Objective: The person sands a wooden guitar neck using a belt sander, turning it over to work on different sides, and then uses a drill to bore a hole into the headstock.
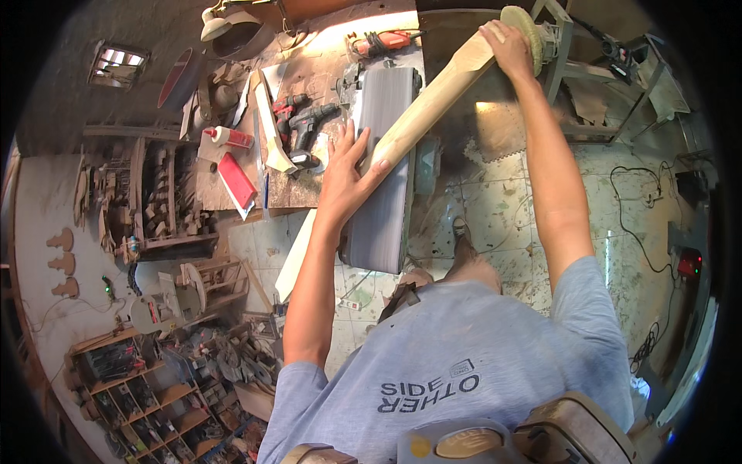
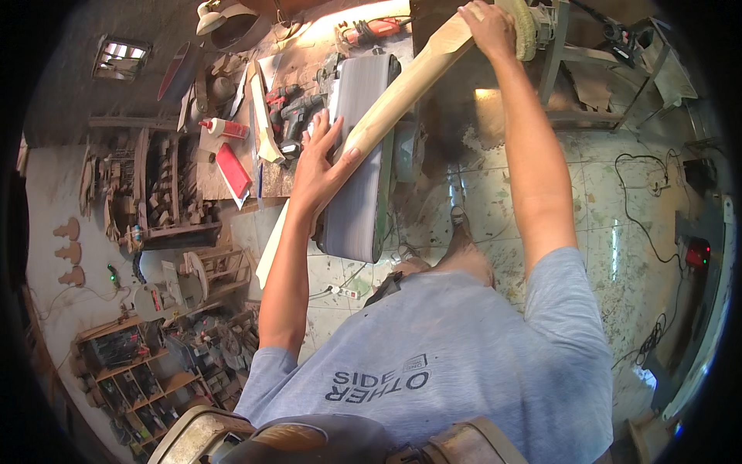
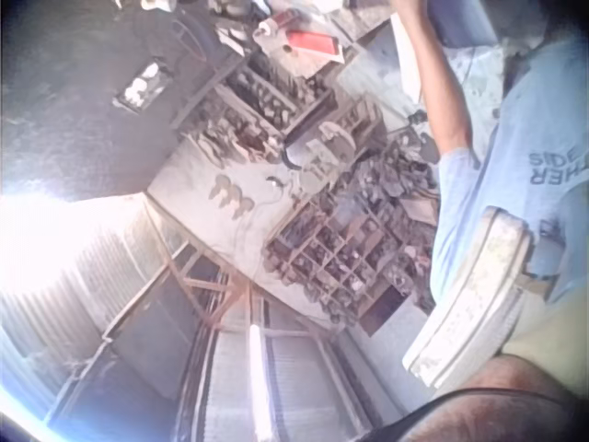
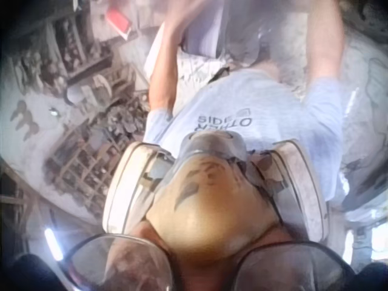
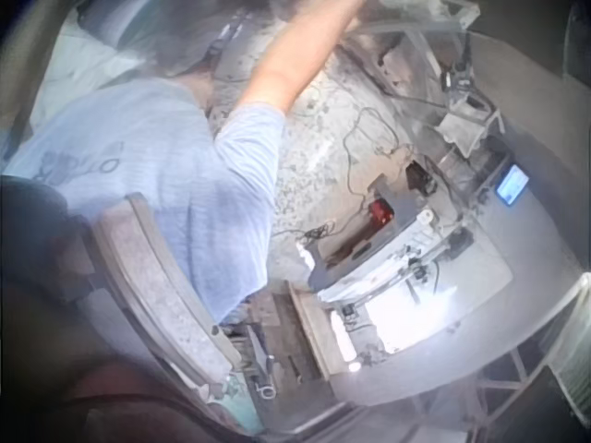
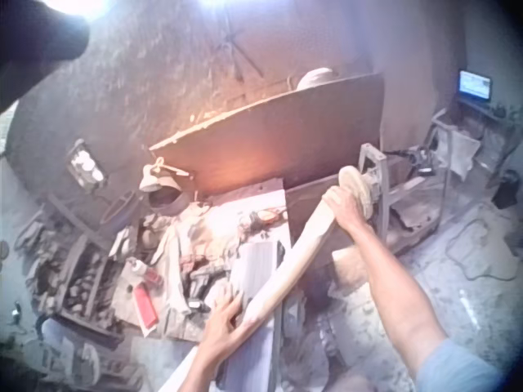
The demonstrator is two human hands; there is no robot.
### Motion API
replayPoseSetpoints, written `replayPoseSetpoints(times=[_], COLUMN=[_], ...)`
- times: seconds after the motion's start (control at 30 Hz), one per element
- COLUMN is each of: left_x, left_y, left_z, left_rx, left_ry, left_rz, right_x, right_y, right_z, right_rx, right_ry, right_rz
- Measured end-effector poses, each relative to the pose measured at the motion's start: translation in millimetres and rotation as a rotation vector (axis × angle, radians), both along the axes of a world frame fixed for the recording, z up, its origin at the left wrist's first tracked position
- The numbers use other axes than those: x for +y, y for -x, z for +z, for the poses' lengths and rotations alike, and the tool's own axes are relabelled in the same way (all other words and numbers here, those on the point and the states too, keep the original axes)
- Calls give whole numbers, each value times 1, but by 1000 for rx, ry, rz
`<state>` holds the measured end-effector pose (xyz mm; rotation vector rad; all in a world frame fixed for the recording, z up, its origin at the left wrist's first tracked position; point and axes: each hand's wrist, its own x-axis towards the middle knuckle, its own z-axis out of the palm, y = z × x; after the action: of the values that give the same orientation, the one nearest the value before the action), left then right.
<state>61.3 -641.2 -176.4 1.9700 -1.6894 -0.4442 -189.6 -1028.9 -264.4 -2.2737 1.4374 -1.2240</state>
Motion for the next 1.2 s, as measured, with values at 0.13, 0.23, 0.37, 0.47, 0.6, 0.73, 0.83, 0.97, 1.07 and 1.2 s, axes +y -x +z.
replayPoseSetpoints(times=[0.13, 0.23, 0.37, 0.47, 0.6, 0.73, 0.83, 0.97, 1.07, 1.2], left_x=[21, 39, 77, 110, 153, 202, 241, 269, 263, 207], left_y=[-21, -26, -41, -53, -69, -91, -106, -103, -94, -86], left_z=[-7, 3, 9, 4, 10, 11, 19, 11, 10, 7], left_rx=[6, 54, 87, 156, 315, 288, 170, 232, 174, 6], left_ry=[8, -63, -197, -275, -409, -432, -469, -407, -328, -284], left_rz=[4, -14, -46, -85, -120, -184, -214, -74, -38, -86], right_x=[28, 44, 84, 128, 173, 220, 248, 267, 258, 211], right_y=[-21, -31, -57, -76, -95, -118, -131, -138, -133, -110], right_z=[8, 4, 11, 26, 30, 33, 35, 31, 36, 23], right_rx=[-5, 94, 163, 183, 134, 111, 79, 63, 80, -12], right_ry=[65, -27, -47, -59, -53, -76, -77, -64, -86, -7], right_rz=[-14, -52, -81, -72, -25, 14, 59, 75, 52, 26])
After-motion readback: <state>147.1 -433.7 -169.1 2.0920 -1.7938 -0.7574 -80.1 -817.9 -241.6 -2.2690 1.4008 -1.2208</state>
